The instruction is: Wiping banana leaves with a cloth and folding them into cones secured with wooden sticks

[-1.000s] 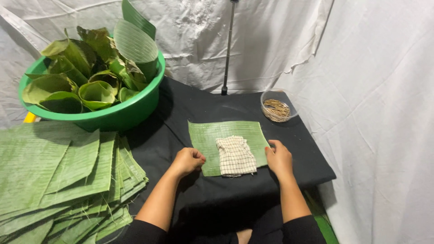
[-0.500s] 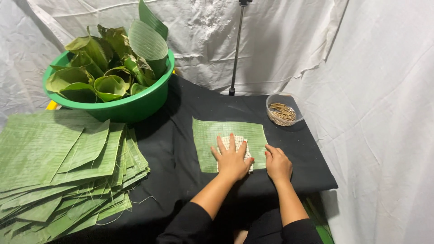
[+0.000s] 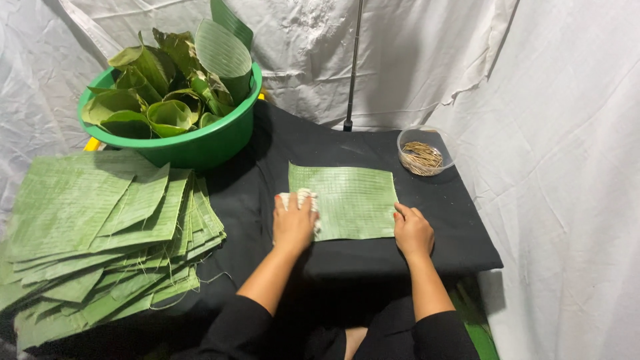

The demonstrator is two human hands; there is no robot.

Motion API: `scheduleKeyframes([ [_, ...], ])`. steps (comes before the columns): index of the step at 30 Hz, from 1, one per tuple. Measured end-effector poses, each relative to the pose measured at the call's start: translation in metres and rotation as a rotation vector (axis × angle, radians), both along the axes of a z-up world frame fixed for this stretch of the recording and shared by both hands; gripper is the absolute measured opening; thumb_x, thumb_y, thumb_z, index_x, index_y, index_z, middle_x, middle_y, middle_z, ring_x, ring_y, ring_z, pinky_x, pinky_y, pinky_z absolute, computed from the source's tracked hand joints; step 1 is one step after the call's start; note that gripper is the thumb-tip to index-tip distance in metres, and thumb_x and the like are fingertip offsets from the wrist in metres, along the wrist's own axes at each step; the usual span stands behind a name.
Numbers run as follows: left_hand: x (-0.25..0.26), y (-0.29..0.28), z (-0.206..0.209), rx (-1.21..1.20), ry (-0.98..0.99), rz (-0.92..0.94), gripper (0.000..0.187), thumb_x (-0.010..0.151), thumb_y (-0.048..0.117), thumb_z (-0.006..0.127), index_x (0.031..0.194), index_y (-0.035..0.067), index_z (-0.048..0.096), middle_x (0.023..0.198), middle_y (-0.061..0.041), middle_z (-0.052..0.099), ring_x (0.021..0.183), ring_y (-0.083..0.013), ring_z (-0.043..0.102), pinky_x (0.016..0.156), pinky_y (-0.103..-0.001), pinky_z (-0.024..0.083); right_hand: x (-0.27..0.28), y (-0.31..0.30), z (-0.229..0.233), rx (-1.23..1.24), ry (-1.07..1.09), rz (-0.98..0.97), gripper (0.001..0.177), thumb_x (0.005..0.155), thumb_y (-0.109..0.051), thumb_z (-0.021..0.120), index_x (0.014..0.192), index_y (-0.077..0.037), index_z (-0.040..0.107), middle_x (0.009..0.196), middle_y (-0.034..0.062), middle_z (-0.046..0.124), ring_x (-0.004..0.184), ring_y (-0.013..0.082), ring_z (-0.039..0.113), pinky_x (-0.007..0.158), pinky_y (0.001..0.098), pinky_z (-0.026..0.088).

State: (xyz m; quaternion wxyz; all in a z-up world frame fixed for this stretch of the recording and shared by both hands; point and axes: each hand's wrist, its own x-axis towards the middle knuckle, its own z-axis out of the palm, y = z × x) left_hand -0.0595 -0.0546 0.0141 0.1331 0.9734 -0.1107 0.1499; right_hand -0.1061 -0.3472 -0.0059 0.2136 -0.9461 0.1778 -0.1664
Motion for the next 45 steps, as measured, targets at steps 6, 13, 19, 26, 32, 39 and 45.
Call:
scheduleKeyframes([
  [6,0.014,-0.032,0.002,-0.161,-0.354,-0.068,0.033,0.091,0.030,0.070,0.118,0.012,0.074,0.120,-0.025,0.068,0.121,-0.0564,0.057,0.095,-0.059,0.053,-0.002,0.000,0.004,0.005,-0.048,0.041,0.028,0.097,-0.035,0.062,0.121,-0.032,0.075,0.099,0.0027,0.071,0.097,0.0312,0.073,0.083,0.0469,0.060],
  [13,-0.026,-0.120,0.029,-0.179,0.047,-0.243,0.053,0.095,0.050,0.053,0.136,0.017,0.062,0.150,-0.028,0.047,0.143,-0.0581,0.031,0.107,-0.071,0.033,-0.001,-0.002,0.000,-0.025,-0.048,0.037,0.029,0.097,-0.036,0.061,0.122,-0.033,0.075,0.100,0.0018,0.071,0.098,0.0304,0.073,0.085,0.0465,0.061],
  [19,-0.014,-0.083,0.052,-0.012,0.407,-0.157,0.069,0.094,0.067,0.045,0.153,0.031,0.046,0.165,-0.020,0.028,0.152,-0.0519,0.012,0.111,-0.077,0.016,0.003,-0.005,-0.007,0.006,-0.075,0.041,0.026,0.096,-0.036,0.063,0.118,-0.034,0.076,0.099,0.0008,0.072,0.098,0.0297,0.073,0.083,0.0451,0.060],
  [26,0.032,-0.009,0.005,-0.020,0.122,0.027,0.048,0.096,0.043,0.058,0.138,0.022,0.063,0.148,-0.022,0.051,0.141,-0.0501,0.041,0.103,-0.062,0.042,-0.001,-0.001,0.003,0.057,-0.018,0.019,0.028,0.098,-0.036,0.061,0.122,-0.035,0.075,0.101,-0.0018,0.073,0.097,0.0290,0.073,0.085,0.0440,0.060],
  [32,0.050,-0.044,-0.003,-0.017,-0.277,0.180,0.037,0.085,0.028,0.074,0.117,0.009,0.074,0.125,-0.025,0.068,0.124,-0.0458,0.061,0.096,-0.052,0.051,-0.003,-0.004,-0.002,0.047,-0.036,0.042,0.026,0.098,-0.035,0.063,0.121,-0.033,0.076,0.100,-0.0010,0.073,0.098,0.0285,0.073,0.084,0.0440,0.060],
  [39,0.019,-0.136,0.029,-0.103,0.236,-0.151,0.060,0.094,0.055,0.056,0.144,0.022,0.055,0.160,-0.027,0.033,0.149,-0.0536,0.022,0.111,-0.073,0.024,0.002,-0.006,-0.009,-0.011,-0.032,0.019,0.029,0.096,-0.040,0.061,0.122,-0.038,0.075,0.101,-0.0023,0.072,0.098,0.0273,0.073,0.085,0.0437,0.061],
  [45,0.050,-0.108,0.031,-0.048,0.302,-0.114,0.063,0.095,0.060,0.051,0.148,0.026,0.052,0.161,-0.025,0.034,0.152,-0.0498,0.019,0.113,-0.070,0.024,-0.001,-0.004,-0.001,0.011,-0.011,0.012,0.030,0.097,-0.037,0.060,0.123,-0.036,0.075,0.102,-0.0017,0.073,0.099,0.0278,0.073,0.084,0.0430,0.060],
])
